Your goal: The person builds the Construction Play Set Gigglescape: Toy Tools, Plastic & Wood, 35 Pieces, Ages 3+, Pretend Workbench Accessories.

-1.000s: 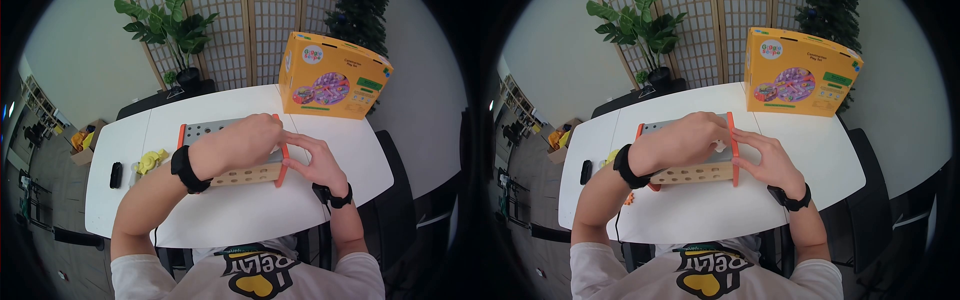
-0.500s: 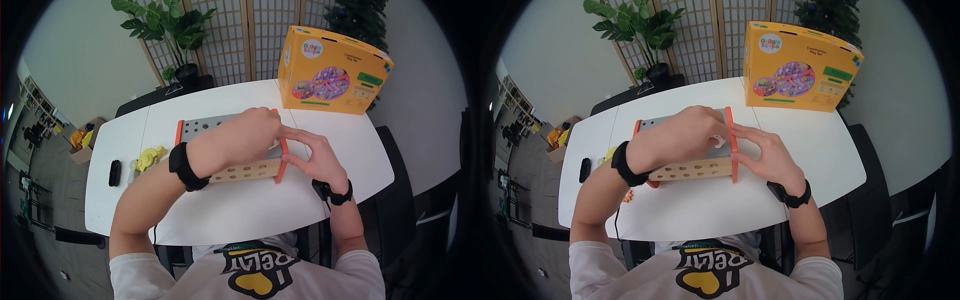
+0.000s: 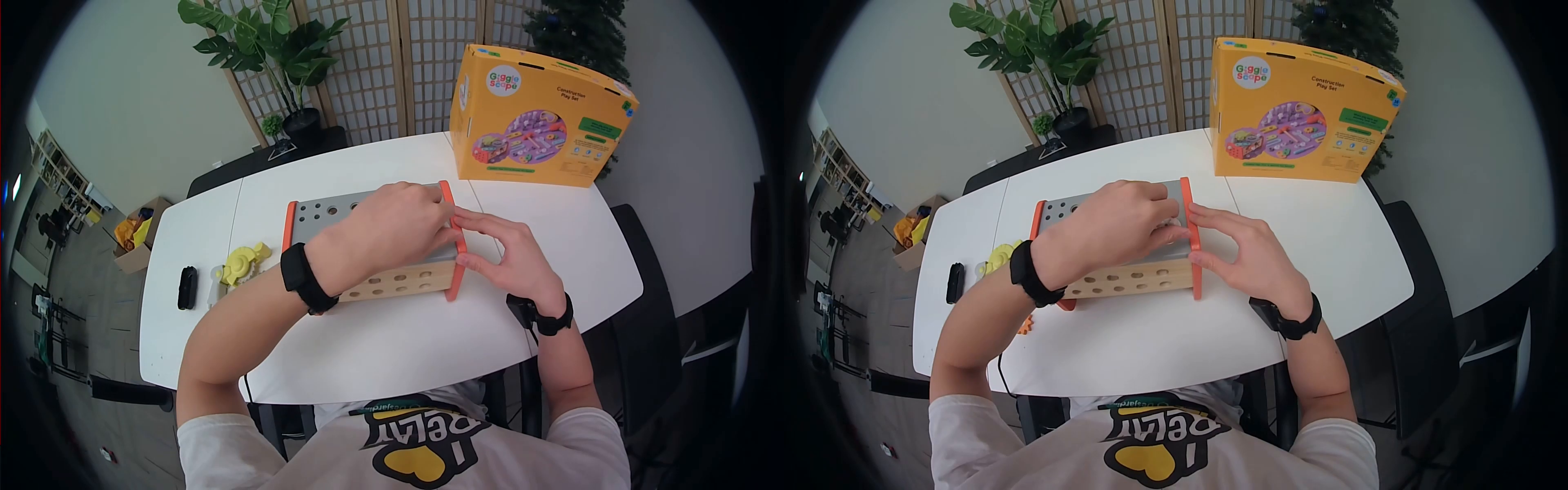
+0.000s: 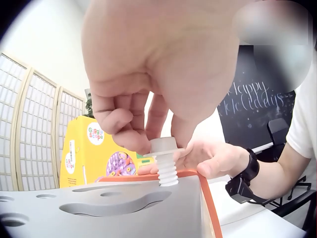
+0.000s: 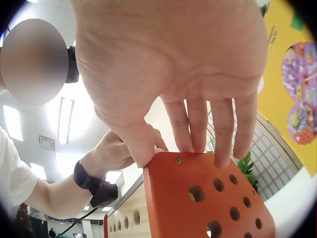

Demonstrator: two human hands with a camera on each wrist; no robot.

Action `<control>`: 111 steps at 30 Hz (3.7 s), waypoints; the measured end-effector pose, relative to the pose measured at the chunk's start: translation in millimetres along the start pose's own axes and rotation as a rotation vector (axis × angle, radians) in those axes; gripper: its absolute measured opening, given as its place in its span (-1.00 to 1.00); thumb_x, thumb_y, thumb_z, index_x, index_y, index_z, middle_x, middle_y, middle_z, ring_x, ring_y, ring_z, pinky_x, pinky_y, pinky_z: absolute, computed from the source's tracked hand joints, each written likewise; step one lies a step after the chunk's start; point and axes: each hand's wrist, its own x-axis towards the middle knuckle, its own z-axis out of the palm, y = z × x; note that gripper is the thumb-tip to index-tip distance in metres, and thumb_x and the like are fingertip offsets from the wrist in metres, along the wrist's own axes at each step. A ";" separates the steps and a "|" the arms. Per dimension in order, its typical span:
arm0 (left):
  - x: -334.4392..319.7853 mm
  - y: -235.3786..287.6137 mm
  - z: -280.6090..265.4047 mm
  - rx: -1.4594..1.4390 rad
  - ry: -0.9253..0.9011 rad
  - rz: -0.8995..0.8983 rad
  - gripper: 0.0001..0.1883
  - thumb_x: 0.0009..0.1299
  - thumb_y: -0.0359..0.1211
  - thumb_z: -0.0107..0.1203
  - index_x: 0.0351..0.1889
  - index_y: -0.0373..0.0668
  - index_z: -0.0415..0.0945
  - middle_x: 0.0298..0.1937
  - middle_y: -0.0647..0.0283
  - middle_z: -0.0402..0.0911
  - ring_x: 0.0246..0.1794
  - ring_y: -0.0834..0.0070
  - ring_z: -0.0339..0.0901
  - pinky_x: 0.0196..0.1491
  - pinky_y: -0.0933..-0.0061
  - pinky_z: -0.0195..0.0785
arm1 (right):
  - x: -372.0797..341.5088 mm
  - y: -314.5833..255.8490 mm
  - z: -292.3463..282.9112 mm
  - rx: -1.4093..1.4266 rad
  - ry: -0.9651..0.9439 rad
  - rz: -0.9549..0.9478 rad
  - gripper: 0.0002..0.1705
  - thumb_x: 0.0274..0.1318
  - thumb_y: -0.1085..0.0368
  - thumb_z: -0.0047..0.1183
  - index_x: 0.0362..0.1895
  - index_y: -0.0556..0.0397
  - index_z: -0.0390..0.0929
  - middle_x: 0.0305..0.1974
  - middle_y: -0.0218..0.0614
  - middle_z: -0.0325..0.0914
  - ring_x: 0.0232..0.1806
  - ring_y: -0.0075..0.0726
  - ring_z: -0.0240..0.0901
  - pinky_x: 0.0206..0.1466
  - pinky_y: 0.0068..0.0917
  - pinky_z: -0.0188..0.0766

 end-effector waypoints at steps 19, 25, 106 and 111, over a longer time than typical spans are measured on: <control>2.1 2.1 -10.9 -0.156 -0.047 0.003 -0.89 0.28 -0.49 0.25 -0.25 -0.27 0.68 -0.22 0.06 0.69 -0.14 0.06 0.63 -0.06 0.14 0.52 | 0.8 -4.5 -1.1 0.011 -0.020 0.032 -0.41 0.10 0.22 0.40 0.20 0.16 0.61 0.27 -0.09 0.57 0.29 0.01 0.53 0.37 -0.22 0.44; 3.5 -12.5 -12.4 -0.323 -0.190 0.116 -0.87 0.25 -0.56 0.16 -0.28 -0.25 0.69 -0.19 0.08 0.71 -0.16 0.06 0.65 -0.04 0.15 0.53 | 0.0 -3.9 -0.6 0.001 -0.013 0.024 -0.40 0.09 0.23 0.41 0.22 0.15 0.60 0.28 -0.10 0.57 0.29 0.01 0.53 0.37 -0.21 0.44; 1.9 -1.1 3.1 -0.338 0.067 0.174 -0.89 0.19 -0.56 0.16 -0.33 -0.32 0.64 -0.28 0.04 0.64 -0.14 0.05 0.60 -0.07 0.12 0.51 | -0.8 1.2 1.4 0.032 -0.017 0.052 -0.38 0.09 0.19 0.41 0.25 0.07 0.60 0.31 -0.18 0.56 0.22 -0.04 0.59 0.18 -0.28 0.54; 1.4 6.2 -3.0 -0.076 -0.107 -0.095 -0.85 0.31 -0.41 0.16 -0.32 -0.33 0.65 -0.35 0.04 0.62 -0.14 0.09 0.62 -0.10 0.14 0.51 | -1.0 0.9 2.7 0.032 -0.006 0.052 -0.39 0.10 0.19 0.41 0.24 0.07 0.61 0.32 -0.19 0.56 0.23 -0.07 0.59 0.17 -0.28 0.54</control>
